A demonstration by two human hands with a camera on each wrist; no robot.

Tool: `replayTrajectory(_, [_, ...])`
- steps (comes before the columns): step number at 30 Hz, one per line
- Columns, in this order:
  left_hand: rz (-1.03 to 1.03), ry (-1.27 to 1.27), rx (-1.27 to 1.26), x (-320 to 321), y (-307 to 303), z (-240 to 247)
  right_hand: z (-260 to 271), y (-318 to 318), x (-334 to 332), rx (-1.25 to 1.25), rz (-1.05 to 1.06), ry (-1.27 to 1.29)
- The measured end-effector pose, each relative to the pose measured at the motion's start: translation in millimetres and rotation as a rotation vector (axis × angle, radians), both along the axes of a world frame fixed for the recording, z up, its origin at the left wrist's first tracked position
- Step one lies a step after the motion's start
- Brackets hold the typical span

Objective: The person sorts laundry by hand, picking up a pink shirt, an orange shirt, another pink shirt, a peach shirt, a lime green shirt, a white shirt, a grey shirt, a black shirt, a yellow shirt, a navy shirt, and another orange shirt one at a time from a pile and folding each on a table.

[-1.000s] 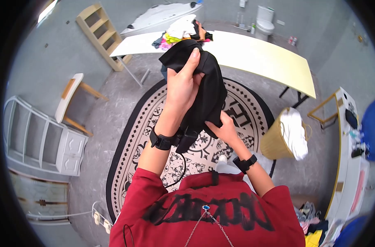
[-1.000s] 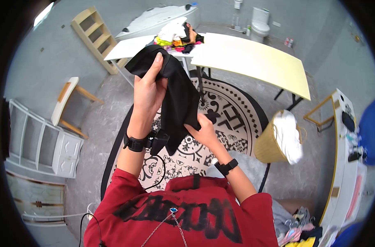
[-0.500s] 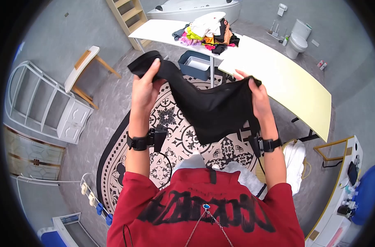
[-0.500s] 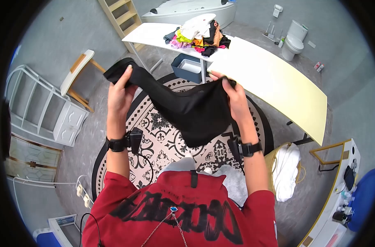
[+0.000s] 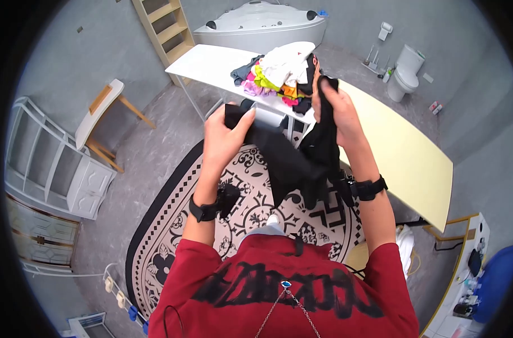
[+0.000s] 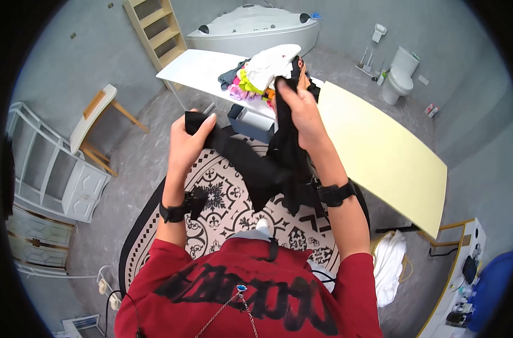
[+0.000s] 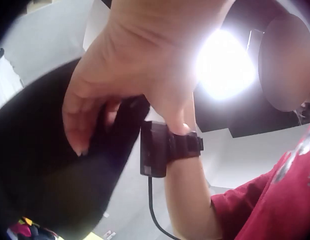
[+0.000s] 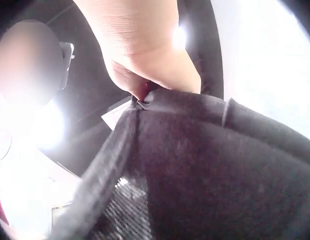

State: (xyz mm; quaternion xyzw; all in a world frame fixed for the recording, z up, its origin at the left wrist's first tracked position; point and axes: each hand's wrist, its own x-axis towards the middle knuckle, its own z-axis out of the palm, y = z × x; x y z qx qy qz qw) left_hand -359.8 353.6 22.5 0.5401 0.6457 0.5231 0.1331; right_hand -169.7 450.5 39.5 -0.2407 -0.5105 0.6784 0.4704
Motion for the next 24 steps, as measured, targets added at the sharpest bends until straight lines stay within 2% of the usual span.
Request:
replayTrajectory(2, [0.061,0.178,0.104,-29.2,17.6,-7.7,19.8,22.7,-9.7,0.016,0.115,0.042])
replayTrajectory(4, [-0.022,0.298,0.119,-56.0,35.5,-18.8,29.2,48.3,-26.4,0.046,0.157,0.051])
replayTrajectory(6, [-0.249,0.068,-0.020,-76.1,54.8,-36.5,36.7,66.5,-47.0,0.064,0.190,0.122])
replayTrajectory(7, [-0.432,-0.119,-0.112,-78.3,62.4,-39.8,42.8,72.1,-56.1,0.070,0.236,0.138])
replayTrajectory(8, [-0.623,-0.454,-0.218,-75.9,68.1,-41.5,49.0,76.4,-64.3,0.076,0.284,0.152])
replayTrajectory(10, [-0.813,-0.323,-0.387,-78.4,89.0,-66.2,57.6,87.0,-89.5,0.098,0.251,0.208])
replayTrajectory(11, [-0.974,-0.354,-0.446,-76.8,99.2,-77.7,60.7,92.7,-99.3,0.139,0.210,0.159])
replayTrajectory(12, [-1.044,-0.343,-0.523,-77.3,107.0,-87.5,62.6,100.6,-107.3,0.180,0.166,0.109])
replayTrajectory(14, [-1.203,-0.534,-0.586,-74.8,116.7,-89.9,60.9,124.0,-114.4,0.193,0.184,0.071])
replayTrajectory(16, [-1.160,-0.530,-0.541,-88.9,130.2,-88.1,53.7,154.9,-118.1,0.152,0.207,0.090])
replayTrajectory(17, [-1.123,-0.514,-0.498,-98.7,138.4,-85.2,48.2,172.5,-117.8,0.237,0.299,0.162])
replayTrajectory(18, [-0.957,-0.661,-0.370,-107.1,144.6,-81.2,42.3,189.8,-116.4,0.255,0.288,0.136])
replayTrajectory(20, [-0.873,-0.642,-0.175,-132.9,172.7,-66.6,37.5,207.9,-125.9,0.311,0.240,0.123])
replayTrajectory(22, [-0.809,-0.480,-0.230,-124.1,195.3,-43.4,31.3,232.5,-140.3,0.263,0.257,0.061])
replayTrajectory(23, [-0.764,-0.257,-0.393,-117.4,207.0,-29.1,30.3,248.7,-150.1,0.313,0.278,0.013])
replayTrajectory(24, [-0.729,-0.172,-0.419,-108.6,222.4,-30.5,33.3,257.3,-163.3,0.321,0.231,-0.012])
